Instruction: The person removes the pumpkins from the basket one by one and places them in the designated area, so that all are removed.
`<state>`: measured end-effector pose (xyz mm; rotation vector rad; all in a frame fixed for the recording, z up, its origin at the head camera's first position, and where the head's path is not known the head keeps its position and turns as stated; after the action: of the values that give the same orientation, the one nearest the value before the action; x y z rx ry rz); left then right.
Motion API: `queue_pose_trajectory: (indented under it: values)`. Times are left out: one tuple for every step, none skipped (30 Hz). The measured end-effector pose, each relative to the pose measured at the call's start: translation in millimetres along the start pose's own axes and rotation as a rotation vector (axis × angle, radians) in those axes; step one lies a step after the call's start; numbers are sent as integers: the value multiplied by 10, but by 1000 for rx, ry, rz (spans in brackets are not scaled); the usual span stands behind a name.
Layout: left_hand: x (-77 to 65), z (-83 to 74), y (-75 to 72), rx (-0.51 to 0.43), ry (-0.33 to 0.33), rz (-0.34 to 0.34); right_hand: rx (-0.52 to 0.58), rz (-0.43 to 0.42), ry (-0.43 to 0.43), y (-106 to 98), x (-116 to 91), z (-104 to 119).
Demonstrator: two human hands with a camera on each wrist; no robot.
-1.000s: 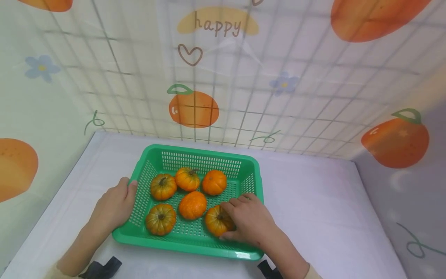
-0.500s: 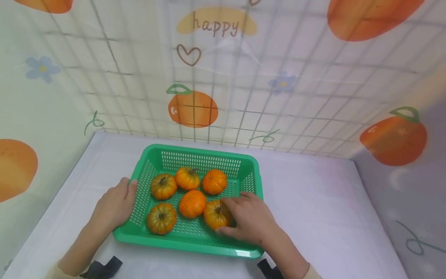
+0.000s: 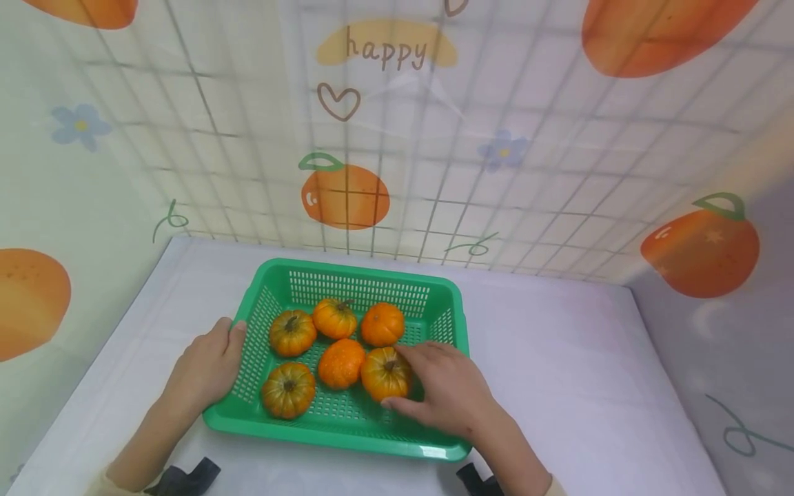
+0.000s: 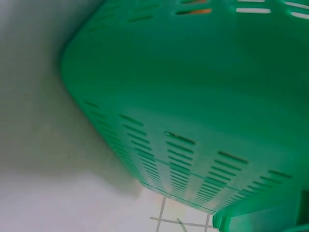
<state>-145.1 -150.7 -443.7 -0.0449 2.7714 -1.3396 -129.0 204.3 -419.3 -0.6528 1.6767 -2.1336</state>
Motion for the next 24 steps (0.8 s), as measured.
queue_pose_trajectory:
  values:
    - [-1,5,2,-3,-3,4,9,-7,8,1,-2,-1]
    - [-2,7,3,-2,-5,5,15,-13,17,1,-6,-3]
    - [-3,3,4,-4,-8,8,23,-16,29,2,-11,-7]
    - [-4,-2,8,-6,-8,11,29,-19,43,0,-18,-12]
    - [-5,-11,11,-6,-8,11,34,-21,55,-1,-26,-18]
    - [-6,-23,15,-7,-7,12,41,-21,70,-3,-35,-24]
    - [-8,-35,19,-7,-7,13,45,-22,84,-7,-43,-31]
    - [-8,-48,23,-4,-5,10,49,-22,97,-10,-52,-39]
    - [-10,-59,25,-7,-5,9,55,-22,109,-16,-58,-45]
    - [-11,-64,29,-10,-5,8,60,-22,119,-22,-63,-49]
    - [-15,-70,29,-13,-8,7,65,-21,130,-29,-66,-53]
    - [-15,-69,30,-15,-10,8,69,-20,141,-40,-66,-56]
    - [-16,-67,29,-16,-12,7,75,-23,148,-52,-64,-56]
    - [-17,-61,27,-14,-13,5,83,-28,155,-65,-61,-57]
    - [-17,-56,23,-14,-15,2,91,-37,161,-82,-58,-57]
    - [-18,-50,18,-11,-17,0,97,-47,167,-98,-53,-58]
    - [-18,-46,11,-9,-18,-3,100,-57,171,-116,-52,-61]
    - [-18,-39,7,-8,-20,-5,103,-70,174,-135,-49,-64]
    - [-19,-33,0,-8,-22,-6,108,-81,178,-152,-51,-68]
    - [-21,-28,-6,-9,-25,-7,111,-91,185,-169,-55,-74]
    - [-24,-23,-11,-10,-29,-8,115,-101,191,-187,-62,-82]
    - [-24,-29,-15,-13,-32,-5,120,-108,200,-215,-77,-93]
    - [-22,-34,-18,-15,-33,-3,124,-114,210,-242,-94,-104]
    - [-20,-39,-20,-17,-35,-2,133,-122,221,-268,-112,-119]
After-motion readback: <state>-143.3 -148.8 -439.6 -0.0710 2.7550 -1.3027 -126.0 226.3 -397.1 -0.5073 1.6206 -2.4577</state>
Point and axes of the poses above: each hand's wrist, its own x-axis towards the middle knuckle, its own y-axis out of the palm, z = x × y, the point moved 4 cm from there along x, towards the middle knuckle, and after that the axes turned 2 degrees about -z, right-handed, at the moved point
